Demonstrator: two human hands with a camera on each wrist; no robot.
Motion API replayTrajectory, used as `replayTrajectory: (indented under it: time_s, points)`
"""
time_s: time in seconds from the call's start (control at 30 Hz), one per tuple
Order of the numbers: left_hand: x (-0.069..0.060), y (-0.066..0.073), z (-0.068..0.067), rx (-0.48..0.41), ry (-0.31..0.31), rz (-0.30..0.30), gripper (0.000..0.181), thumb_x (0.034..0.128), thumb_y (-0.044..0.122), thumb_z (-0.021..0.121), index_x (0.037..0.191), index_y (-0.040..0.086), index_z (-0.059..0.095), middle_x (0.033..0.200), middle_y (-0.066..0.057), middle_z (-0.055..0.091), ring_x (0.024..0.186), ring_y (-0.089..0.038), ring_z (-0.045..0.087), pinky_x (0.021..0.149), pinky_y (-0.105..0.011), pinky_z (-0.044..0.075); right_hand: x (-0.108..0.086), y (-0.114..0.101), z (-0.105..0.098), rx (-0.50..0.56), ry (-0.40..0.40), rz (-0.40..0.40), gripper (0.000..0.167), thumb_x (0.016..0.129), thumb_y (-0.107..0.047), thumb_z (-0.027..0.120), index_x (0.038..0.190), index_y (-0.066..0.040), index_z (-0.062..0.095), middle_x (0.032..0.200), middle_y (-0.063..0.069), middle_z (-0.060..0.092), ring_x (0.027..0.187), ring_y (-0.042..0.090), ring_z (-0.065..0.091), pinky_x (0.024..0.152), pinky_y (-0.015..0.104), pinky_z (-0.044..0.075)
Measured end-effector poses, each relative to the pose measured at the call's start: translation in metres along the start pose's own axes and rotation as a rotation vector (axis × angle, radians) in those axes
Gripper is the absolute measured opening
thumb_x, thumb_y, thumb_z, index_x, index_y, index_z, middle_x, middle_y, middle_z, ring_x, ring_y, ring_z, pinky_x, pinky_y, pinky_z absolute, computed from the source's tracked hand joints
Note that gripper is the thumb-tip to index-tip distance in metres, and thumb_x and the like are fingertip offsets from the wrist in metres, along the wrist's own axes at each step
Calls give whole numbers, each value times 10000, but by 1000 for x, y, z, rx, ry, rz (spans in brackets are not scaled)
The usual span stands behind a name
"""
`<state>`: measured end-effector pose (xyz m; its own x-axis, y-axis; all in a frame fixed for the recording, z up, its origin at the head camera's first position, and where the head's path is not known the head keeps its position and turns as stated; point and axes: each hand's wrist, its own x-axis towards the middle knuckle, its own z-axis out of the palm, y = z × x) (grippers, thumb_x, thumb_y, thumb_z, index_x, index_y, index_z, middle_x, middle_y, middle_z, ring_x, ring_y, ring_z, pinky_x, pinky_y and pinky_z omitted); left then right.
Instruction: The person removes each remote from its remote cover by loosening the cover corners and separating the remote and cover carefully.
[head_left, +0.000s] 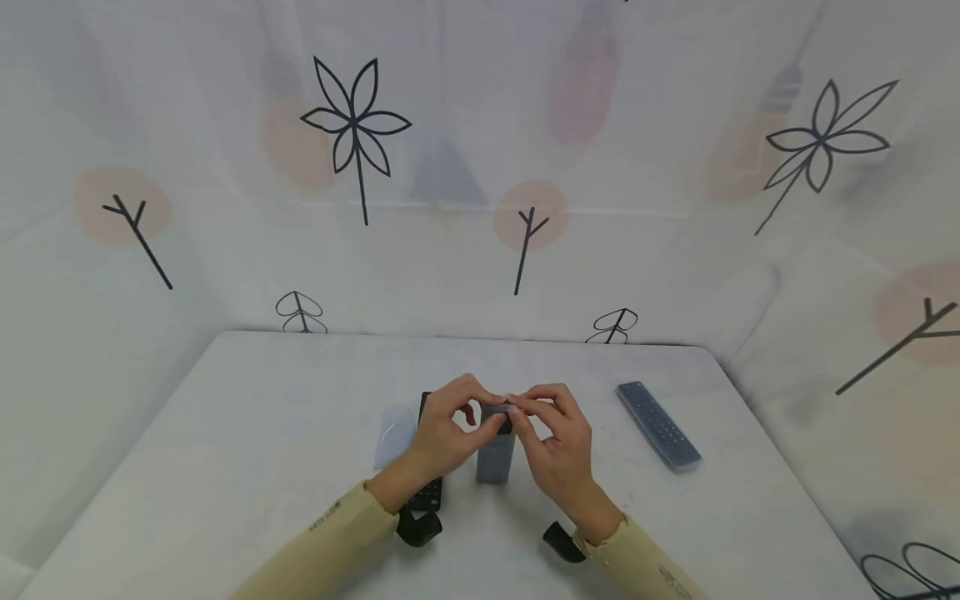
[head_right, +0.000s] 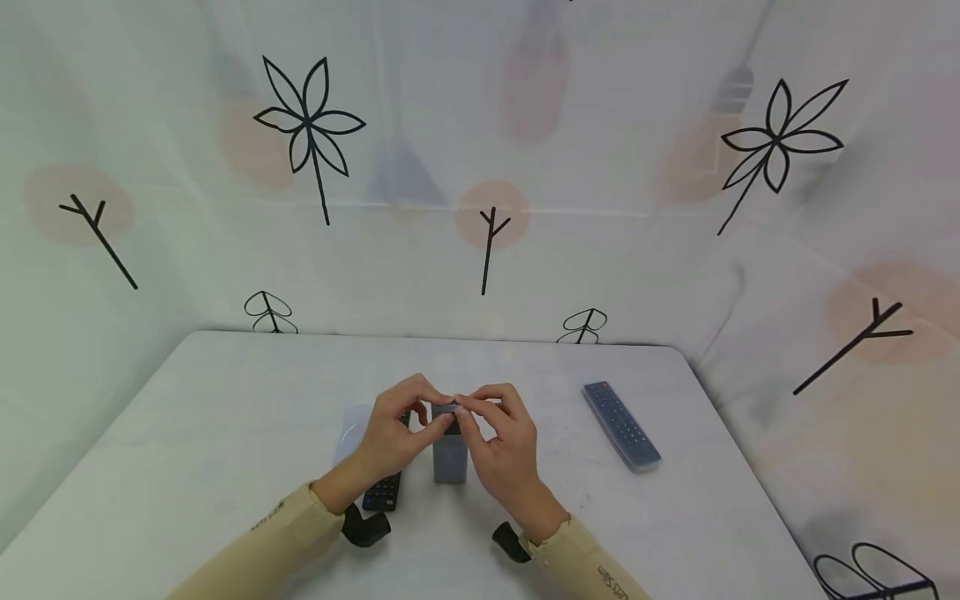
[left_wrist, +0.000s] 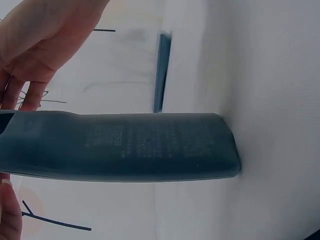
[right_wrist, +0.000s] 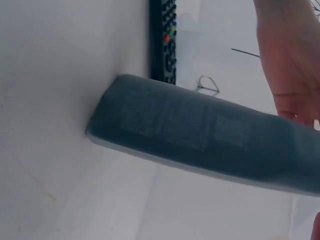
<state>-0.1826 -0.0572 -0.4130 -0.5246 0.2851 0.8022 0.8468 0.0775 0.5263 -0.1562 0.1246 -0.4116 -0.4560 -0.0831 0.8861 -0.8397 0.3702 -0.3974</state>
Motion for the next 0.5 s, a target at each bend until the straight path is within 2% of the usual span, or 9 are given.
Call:
replayTrajectory:
  time_s: [0.1, 0.2, 0.4, 0.5]
  points:
    - [1, 0, -1, -5, 4, 14, 251, 814, -29, 762, 1023, 97, 702, 921, -26, 677, 754, -131, 579, 527, -314, 502, 3, 1, -2, -39, -14, -32, 268, 983, -239, 658, 1052, 1, 756, 975, 98, 629, 800, 211, 630, 639, 198, 479]
    - [1, 1, -1, -7, 4, 10, 250, 813, -27, 765, 1025, 93, 705, 920, -27, 677, 755, -129, 579, 529, -310, 503, 5, 0, -5, -84, -28, -68, 307, 997, -271, 632, 1049, 5, 756, 958, 86, 646, 798, 204, 650, 631, 195, 502]
    - [1, 0, -1, 4, -5, -14, 221, 833, 0, 757, 1020, 110, 715, 897, 1, 669, 748, -106, 562, 537, -284, 500, 11, -5, -12, -193, -66, -155, 278, 1006, -219, 618, 1025, 22, 755, 931, 93, 677, 737, 193, 688, 536, 229, 521]
    - [1, 1, -1, 8, -11, -14, 221, 839, 6, 755, 1028, 115, 717, 892, 9, 670, 743, -101, 560, 537, -272, 496, 13, -6, -16, -217, -93, -162, 279, 1013, -215, 605, 1013, 21, 754, 925, 92, 686, 729, 187, 692, 529, 234, 522]
